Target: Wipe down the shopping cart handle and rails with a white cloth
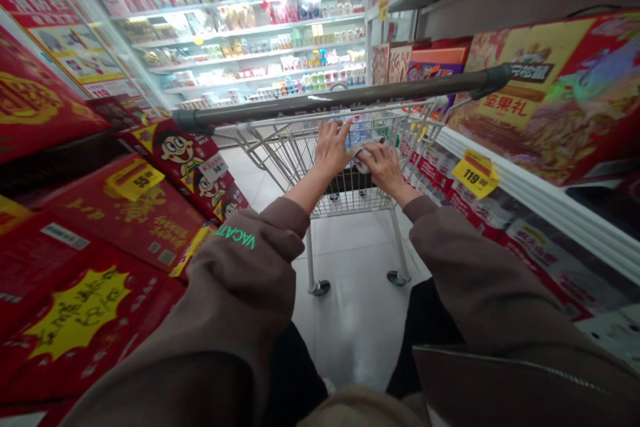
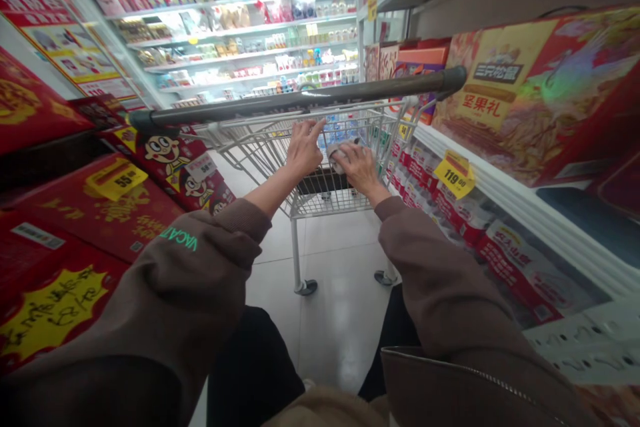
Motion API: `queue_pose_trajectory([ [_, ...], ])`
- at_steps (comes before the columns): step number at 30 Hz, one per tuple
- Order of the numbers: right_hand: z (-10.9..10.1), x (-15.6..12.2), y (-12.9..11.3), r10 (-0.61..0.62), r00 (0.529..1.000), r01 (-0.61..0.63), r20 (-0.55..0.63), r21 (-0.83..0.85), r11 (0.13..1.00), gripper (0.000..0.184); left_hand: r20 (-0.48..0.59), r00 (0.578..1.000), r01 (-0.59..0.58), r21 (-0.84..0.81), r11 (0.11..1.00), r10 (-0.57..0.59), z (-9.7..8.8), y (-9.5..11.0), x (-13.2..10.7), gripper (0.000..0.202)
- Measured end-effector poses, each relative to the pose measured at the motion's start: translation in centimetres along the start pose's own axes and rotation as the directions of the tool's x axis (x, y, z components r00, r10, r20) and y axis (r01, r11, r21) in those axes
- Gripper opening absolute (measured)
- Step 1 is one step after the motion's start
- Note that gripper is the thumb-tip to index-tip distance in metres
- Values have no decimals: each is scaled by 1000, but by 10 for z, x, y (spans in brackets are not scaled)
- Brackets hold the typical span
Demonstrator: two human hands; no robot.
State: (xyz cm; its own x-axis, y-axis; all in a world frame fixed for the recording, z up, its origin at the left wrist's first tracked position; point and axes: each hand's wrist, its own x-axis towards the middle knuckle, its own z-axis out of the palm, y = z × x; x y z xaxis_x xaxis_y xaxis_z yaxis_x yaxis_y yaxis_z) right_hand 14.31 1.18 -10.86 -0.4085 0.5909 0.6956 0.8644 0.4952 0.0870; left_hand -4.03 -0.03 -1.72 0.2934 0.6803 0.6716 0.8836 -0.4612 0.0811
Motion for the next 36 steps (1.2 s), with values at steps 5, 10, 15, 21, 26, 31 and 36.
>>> queue_pose_trajectory([
  [5, -4, -6, 16, 75, 995, -77, -62, -22, 997, 47, -42, 997, 57, -21, 998, -58, -9, 7, -2, 62],
  [10, 1, -32, 22, -71, 996, 70, 55, 12, 997, 46, -85, 995, 47, -1, 999, -47, -2, 18, -3, 65],
  [15, -6, -21, 31, 207, 948, -221, -240, -32, 975, 51, -23, 998, -62, -8, 998, 62, 13, 39, 12, 71],
  [21, 6, -52, 26, 128, 992, -128, -3, -58, 990, 52, -3, 1000, 5, -4, 1000, -5, 14, 47, 16, 62],
  [26, -3, -53, 30, 299, 924, -315, -237, -34, 948, 51, -43, 999, 18, -86, 996, -22, 16, 63, 16, 65],
  [31, 0, -59, 31, 347, 906, -371, -242, -56, 927, 48, 30, 994, -103, -64, 993, 105, 15, 81, 15, 67],
  [36, -6, -84, 39, 297, 940, -316, -167, -103, 943, 51, 43, 991, -123, -71, 990, 127, 11, 75, 18, 70],
])
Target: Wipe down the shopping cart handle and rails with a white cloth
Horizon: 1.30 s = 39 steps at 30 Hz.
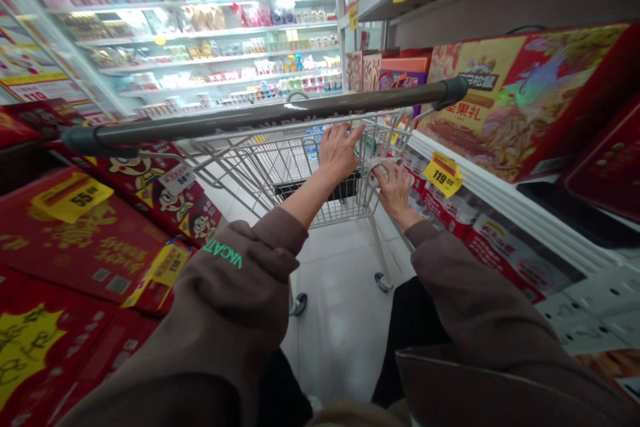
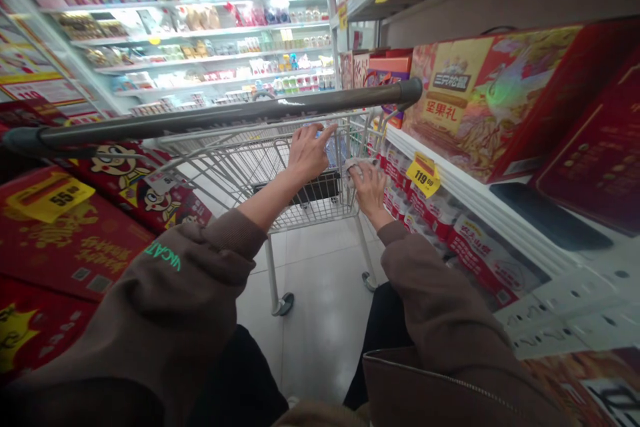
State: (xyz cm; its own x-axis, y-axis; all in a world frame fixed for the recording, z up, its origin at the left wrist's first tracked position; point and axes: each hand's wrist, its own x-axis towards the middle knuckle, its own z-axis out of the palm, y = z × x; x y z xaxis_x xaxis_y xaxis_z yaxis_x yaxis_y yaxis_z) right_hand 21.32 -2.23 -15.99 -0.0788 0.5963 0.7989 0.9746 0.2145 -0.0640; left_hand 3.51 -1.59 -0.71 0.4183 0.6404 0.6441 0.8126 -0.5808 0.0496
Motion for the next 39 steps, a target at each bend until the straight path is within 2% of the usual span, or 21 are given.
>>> queue_pose_trajectory([
  [3, -3, 13, 10, 81, 975, -86, -209, -16, 996, 51, -20, 1000, 13, -1, 1000, -13, -2, -9, -1, 71],
  [4, -2, 17, 12, 97, 967, -105, -235, -20, 994, 52, -26, 999, 25, -1, 1000, -25, -2, -12, -2, 71],
  [6, 2, 14, 14, 105, 974, -113, -200, -28, 993, 51, -23, 999, 35, 1, 999, -35, -4, -17, -4, 72],
  [10, 8, -15, 11, 27, 1000, -26, 8, -13, 1000, 54, 4, 1000, 29, 25, 999, -29, -7, -22, -6, 69],
  [12, 6, -18, 7, 9, 1000, -10, 18, 2, 1000, 56, -8, 999, 37, 26, 999, -37, -6, -22, -6, 67],
  [14, 1, -7, 1, 6, 998, -5, -56, 13, 1000, 54, -63, 998, 24, 14, 1000, -23, -2, -22, -11, 68],
  [17, 2, 21, -10, 7, 987, -2, -158, 29, 1000, 51, -189, 982, -7, -22, 1000, 3, 10, -25, -32, 73],
  [19, 10, 27, -17, 24, 990, -20, -142, 31, 999, 51, -242, 970, 9, -43, 999, -20, 21, -32, -54, 73],
  [21, 20, 17, -21, 10, 999, -8, -52, 22, 1000, 49, -263, 961, 69, -53, 996, -81, 31, -42, -77, 71],
  [24, 31, -7, -22, -103, 991, 100, 89, 36, 994, 46, -276, 943, 178, -52, 983, -185, 43, -62, -102, 67],
  [25, 32, -10, -21, -122, 988, 118, 92, 45, 992, 46, -282, 936, 206, -50, 977, -211, 45, -69, -106, 66],
  [27, 32, -6, -21, -97, 995, 96, 21, 48, 994, 46, -288, 926, 242, -42, 969, -244, 47, -81, -108, 66],
  [29, 32, 8, -23, -33, 996, 36, -82, 41, 998, 48, -263, 933, 249, -28, 968, -247, 46, -89, -106, 69],
  [31, 34, 19, -27, 0, 992, 5, -127, 37, 999, 48, -176, 960, 223, 4, 975, -219, 45, -96, -104, 72],
  [33, 39, 16, -31, -1, 997, 4, -79, 36, 999, 47, -56, 981, 191, 47, 981, -188, 44, -100, -108, 70],
  [35, 45, 0, -34, -34, 999, 32, 37, 48, 998, 48, 52, 987, 145, 86, 986, -150, 45, -104, -116, 68],
  [37, 50, -17, -37, -63, 990, 54, 130, 72, 996, 50, 113, 988, 90, 118, 989, -104, 47, -107, -124, 69],
  [39, 54, -22, -40, -61, 991, 51, 121, 90, 995, 52, 125, 989, 65, 143, 988, -83, 49, -108, -129, 69],
])
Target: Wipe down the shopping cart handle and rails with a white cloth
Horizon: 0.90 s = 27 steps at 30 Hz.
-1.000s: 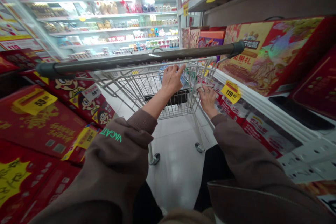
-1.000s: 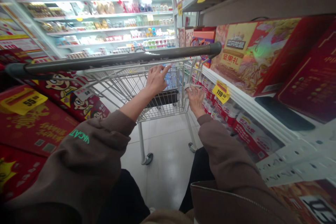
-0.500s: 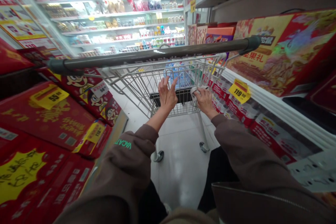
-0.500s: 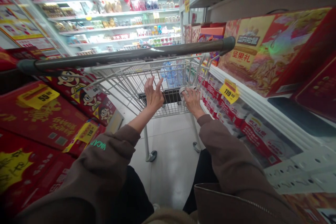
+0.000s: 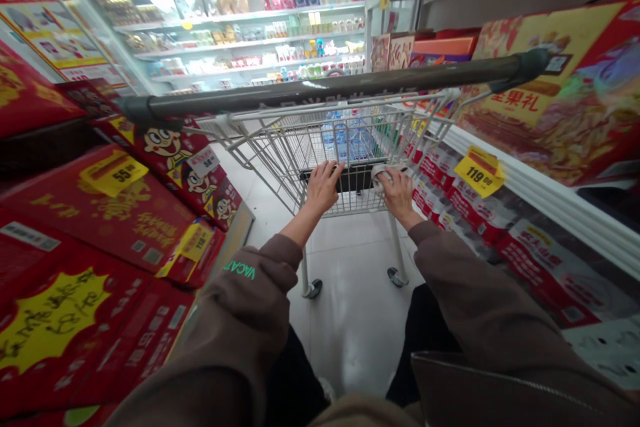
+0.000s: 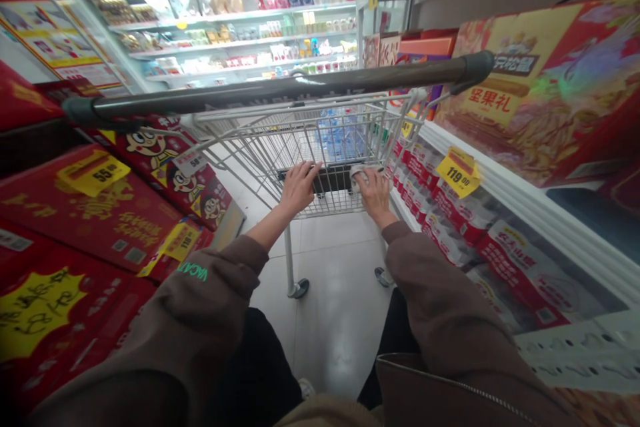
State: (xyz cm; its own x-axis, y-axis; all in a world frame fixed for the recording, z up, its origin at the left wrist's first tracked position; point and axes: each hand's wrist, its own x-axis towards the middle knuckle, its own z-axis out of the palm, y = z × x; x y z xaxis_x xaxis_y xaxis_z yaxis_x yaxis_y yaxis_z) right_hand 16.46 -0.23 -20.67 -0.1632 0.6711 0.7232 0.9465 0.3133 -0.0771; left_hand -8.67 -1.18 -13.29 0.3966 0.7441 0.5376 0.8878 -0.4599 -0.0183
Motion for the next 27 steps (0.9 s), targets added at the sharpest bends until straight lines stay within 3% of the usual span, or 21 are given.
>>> queue_pose_trajectory([
  [5, 5, 28, -16, 76, 977, -80, -198, -16, 997, 52, 3, 998, 58, -1, 998, -58, 1, 7, 2, 64],
  [8, 12, 20, -23, 106, 984, -112, -146, -29, 993, 52, 21, 996, 81, -4, 997, -81, 0, 12, 2, 66],
  [11, 18, -5, -24, 53, 998, -53, -41, 6, 999, 54, 31, 997, 74, 4, 997, -74, -1, 13, -3, 67],
  [13, 18, -10, -24, 42, 997, -41, -65, 25, 999, 54, 36, 999, 40, -12, 999, -39, -4, 10, -8, 69],
  [15, 17, -2, -25, 66, 984, -63, -163, 22, 998, 54, -13, 998, 53, -37, 998, -54, -9, 3, -13, 69],
  [18, 19, 18, -31, 87, 963, -88, -255, 6, 996, 52, -196, 948, 239, -78, 968, -250, -16, -12, -19, 64],
  [20, 24, 18, -36, 96, 972, -98, -215, 2, 995, 49, -260, 904, 327, -93, 940, -340, -19, -23, -23, 62],
  [24, 35, -12, -41, 63, 998, -63, 3, 37, 997, 49, -144, 957, 243, -72, 967, -251, -17, -40, -30, 58],
  [27, 33, -17, -44, 60, 998, -60, -13, 61, 996, 52, -103, 965, 234, -75, 969, -241, -12, -40, -33, 59],
])
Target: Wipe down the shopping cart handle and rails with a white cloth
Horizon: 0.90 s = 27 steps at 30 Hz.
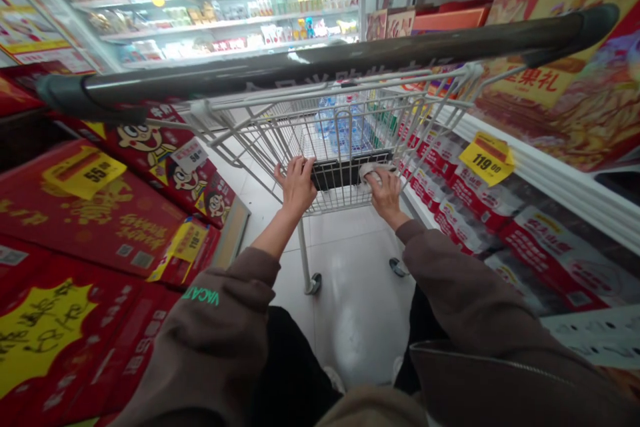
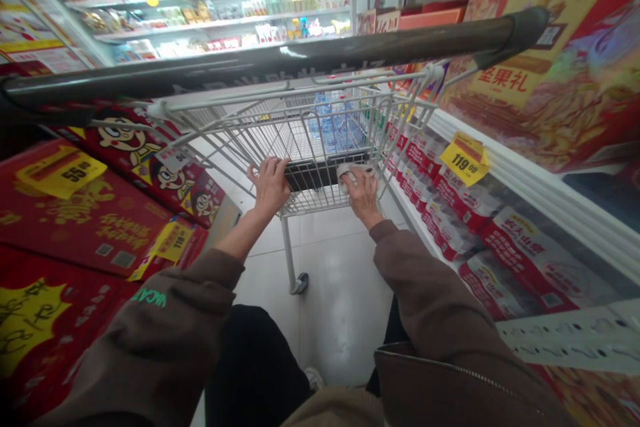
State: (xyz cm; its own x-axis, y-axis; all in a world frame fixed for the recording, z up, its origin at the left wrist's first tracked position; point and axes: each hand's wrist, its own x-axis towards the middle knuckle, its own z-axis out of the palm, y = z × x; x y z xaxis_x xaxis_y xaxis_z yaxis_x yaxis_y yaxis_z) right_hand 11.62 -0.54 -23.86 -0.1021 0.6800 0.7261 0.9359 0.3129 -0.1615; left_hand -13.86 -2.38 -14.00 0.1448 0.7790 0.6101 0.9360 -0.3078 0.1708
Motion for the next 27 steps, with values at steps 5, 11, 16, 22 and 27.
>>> queue_pose_trajectory([
  [5, -2, 40, -16, 38, 979, -45, -200, -30, 999, 49, -17, 997, 78, 1, 997, -78, 3, 14, -5, 60],
  [11, 10, 5, -17, 16, 1000, -16, -8, -20, 1000, 42, 11, 997, 80, -16, 997, -80, -5, 21, -12, 59],
  [16, 0, 2, -20, -34, 990, 39, -136, 34, 999, 46, -87, 996, 33, 2, 999, -33, -10, 17, -23, 60],
  [22, -8, 24, -41, 64, 988, -58, -138, 43, 997, 49, -266, 943, 184, -76, 980, -198, -20, 2, -26, 65],
  [27, -7, -6, -42, -21, 1000, 21, 19, 41, 999, 49, -264, 957, 106, -56, 993, -117, -21, -9, -28, 67],
])
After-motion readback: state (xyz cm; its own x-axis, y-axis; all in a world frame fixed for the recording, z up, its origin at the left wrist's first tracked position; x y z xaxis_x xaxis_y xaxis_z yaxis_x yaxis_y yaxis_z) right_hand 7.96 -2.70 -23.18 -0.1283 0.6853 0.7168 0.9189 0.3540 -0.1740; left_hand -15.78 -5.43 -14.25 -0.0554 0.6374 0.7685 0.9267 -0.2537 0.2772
